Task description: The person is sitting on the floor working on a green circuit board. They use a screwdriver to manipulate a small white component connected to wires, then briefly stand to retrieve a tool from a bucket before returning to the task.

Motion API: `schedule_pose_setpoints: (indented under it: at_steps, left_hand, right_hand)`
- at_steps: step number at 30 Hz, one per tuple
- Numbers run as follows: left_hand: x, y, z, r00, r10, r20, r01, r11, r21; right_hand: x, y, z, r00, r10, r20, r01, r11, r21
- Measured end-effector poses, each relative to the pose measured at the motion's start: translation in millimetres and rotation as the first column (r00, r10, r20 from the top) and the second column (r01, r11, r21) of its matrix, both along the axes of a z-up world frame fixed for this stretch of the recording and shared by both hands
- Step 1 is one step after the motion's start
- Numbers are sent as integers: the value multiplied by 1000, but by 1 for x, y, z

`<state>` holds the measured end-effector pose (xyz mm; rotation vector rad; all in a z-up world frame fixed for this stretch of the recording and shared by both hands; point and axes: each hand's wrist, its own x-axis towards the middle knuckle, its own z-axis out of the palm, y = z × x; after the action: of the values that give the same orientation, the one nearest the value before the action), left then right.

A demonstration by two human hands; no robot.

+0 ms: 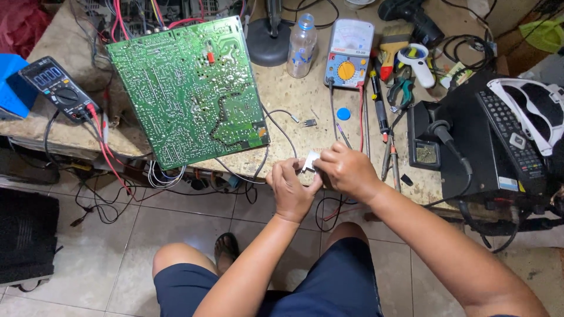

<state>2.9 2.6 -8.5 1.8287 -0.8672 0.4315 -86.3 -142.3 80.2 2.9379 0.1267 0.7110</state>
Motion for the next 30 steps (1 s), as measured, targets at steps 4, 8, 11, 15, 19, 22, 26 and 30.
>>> schedule_pose_setpoints:
  at_steps: [4, 8, 11, 15, 19, 22, 26, 30]
  left_hand:
    - [-1, 0, 3, 1000, 7, 0, -7, 1000, 1]
    - [1, 0, -1, 1000, 11, 12, -11, 1000, 11]
    - [6, -3, -1, 1000, 0, -10, -1, 1000, -7]
    - [1, -3, -6, 1000, 14, -10, -14, 1000, 6]
    - [2, -2, -2, 999, 5, -35, -5, 1000, -4]
    - [4, -4, -9, 1000, 13, -5, -13, 1000, -4]
    - [3, -3, -7, 1000, 13, -21, -13, 1000, 17]
    - [0, 4, 4, 1000, -5, -8, 5, 1000, 16]
  right_hand:
    - [10, -8, 2, 999, -43, -17, 42, 998, -38]
    - [4, -1, 5, 1000, 14, -18, -14, 1000, 5]
    - [9, -3, 7, 997, 57, -48, -55, 998, 30]
    - [4, 2, 8, 999, 16, -41, -15, 1000, 25]
    - [6, 4, 17, 999, -10, -54, 9, 1000, -18]
    - [19, -5, -3, 999, -44, -4, 44, 999, 29]
    - [2, -2, 4, 998, -4, -69, 8, 998, 55]
    - [11, -26, -5, 963, -260, 72, 253, 963, 91]
